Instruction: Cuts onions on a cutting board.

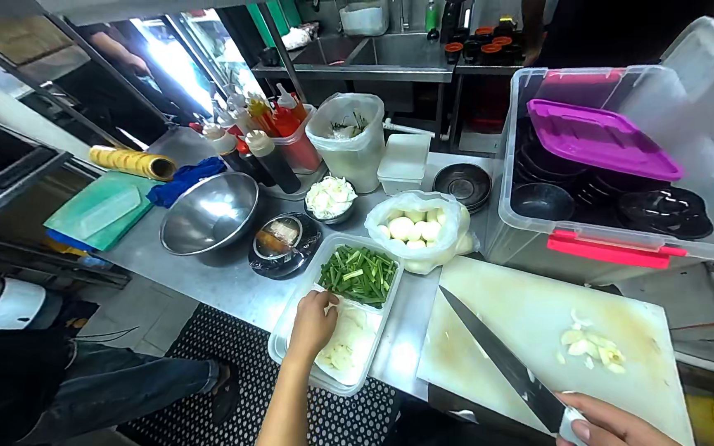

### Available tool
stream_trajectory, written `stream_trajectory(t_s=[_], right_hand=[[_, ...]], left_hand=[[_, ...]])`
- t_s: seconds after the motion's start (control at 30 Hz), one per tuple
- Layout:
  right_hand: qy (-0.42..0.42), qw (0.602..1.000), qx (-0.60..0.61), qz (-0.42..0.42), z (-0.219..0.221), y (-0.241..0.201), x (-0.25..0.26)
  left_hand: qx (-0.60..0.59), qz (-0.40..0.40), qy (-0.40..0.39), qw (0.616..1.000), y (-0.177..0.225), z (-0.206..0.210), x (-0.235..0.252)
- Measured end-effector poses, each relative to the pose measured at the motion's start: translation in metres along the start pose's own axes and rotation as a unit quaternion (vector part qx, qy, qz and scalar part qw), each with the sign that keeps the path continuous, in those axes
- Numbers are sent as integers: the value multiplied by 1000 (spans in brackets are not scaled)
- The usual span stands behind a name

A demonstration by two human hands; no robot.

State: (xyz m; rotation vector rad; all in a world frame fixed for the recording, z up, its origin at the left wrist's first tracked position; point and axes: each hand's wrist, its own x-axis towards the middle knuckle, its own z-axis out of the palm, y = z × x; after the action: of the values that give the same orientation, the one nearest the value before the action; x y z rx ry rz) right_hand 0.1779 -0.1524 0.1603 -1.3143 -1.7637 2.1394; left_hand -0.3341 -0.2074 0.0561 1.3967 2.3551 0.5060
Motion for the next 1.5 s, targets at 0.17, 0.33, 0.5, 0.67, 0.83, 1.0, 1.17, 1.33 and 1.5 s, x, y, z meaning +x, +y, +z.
stream_trajectory(t_s=[0.17, 0.33, 0.5, 0.67, 0.83, 1.0, 1.17, 1.33, 1.5], right_hand=[[27, 999, 7, -17, -4, 8, -7], [62, 998, 9, -9, -8, 15, -11], [83, 996, 28, -7, -9, 25, -12], [83, 997, 5, 4, -6, 26, -13], [86, 996, 1, 15, -4, 29, -13], [81, 996, -13, 22, -5, 30, -13], [83, 996, -14, 17, -5, 29, -14], [80, 996, -19, 17, -4, 31, -12], [67, 996, -47, 19, -4, 30, -8]], left_hand=[[27, -51, -7, 998, 0, 1, -16], [109, -194, -95, 970, 37, -3, -40], [28, -194, -57, 979, 56, 25, -37], [-46, -121, 31, 991, 52, 40, -37], [94, -68, -3, 993, 30, 33, -44], [140, -95, 13, 986, 19, 21, -25], [95, -184, 34, 978, 24, 10, -29], [115, -173, -119, 971, 25, 14, -29], [59, -108, 27, 992, 4, 18, -13]])
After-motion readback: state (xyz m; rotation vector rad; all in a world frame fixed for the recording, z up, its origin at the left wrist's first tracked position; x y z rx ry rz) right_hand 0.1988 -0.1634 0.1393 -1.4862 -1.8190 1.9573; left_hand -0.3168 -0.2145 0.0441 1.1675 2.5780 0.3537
